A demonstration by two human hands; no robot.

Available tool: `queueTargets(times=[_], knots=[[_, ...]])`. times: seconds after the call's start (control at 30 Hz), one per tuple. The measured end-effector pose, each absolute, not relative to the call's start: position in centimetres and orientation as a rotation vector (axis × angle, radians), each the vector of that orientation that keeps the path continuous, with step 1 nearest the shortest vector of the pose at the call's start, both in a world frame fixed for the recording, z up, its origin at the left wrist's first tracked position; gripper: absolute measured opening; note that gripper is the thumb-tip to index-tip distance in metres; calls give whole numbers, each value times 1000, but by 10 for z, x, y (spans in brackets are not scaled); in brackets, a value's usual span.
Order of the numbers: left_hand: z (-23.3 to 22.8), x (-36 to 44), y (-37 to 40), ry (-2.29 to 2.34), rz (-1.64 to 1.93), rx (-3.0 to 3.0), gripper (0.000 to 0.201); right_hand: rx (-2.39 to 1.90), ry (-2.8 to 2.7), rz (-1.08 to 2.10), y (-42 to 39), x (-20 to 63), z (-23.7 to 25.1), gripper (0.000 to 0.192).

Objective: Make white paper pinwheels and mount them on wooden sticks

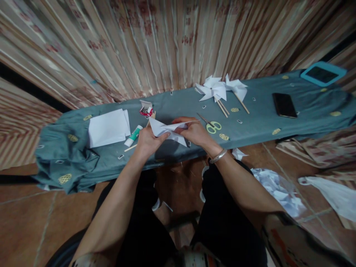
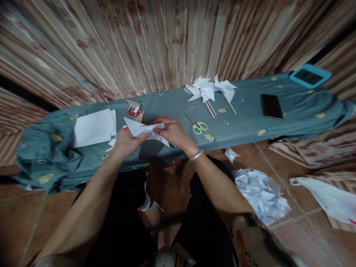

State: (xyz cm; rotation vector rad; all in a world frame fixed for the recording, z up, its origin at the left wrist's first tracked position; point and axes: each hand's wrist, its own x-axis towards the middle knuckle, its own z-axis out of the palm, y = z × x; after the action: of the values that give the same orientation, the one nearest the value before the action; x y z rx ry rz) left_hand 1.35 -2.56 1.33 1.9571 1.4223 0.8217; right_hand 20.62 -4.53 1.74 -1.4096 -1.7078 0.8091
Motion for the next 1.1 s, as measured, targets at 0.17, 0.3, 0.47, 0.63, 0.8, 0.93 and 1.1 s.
queueTargets(times=[0.17, 0.3, 0.47, 0.63, 0.8, 0.93, 1.1], knots=[[14, 15, -24, 1440, 819, 1986, 28, -1393, -1652, 766, -46, 203, 20, 24], [10, 14, -22, 1374, 812, 1989, 30, -1371, -1626, 781, -45, 203, 18, 23], [7, 15, -21, 1307, 746, 1960, 30, -1365, -1571, 770, -43, 206, 10, 24], [4, 20, -16, 1234, 794, 2019, 24, -1405, -1490, 792, -39, 217, 0, 23], [-6, 24, -1, 1262, 747, 2065, 34, -1286, -1274, 877, -28, 235, -12, 18], [-18, 29, 11, 1347, 724, 2114, 32, -1196, -1172, 984, -25, 243, -16, 21], [-33, 33, 23, 1341, 716, 2162, 36, -1118, -1135, 1140, -24, 241, -17, 25]])
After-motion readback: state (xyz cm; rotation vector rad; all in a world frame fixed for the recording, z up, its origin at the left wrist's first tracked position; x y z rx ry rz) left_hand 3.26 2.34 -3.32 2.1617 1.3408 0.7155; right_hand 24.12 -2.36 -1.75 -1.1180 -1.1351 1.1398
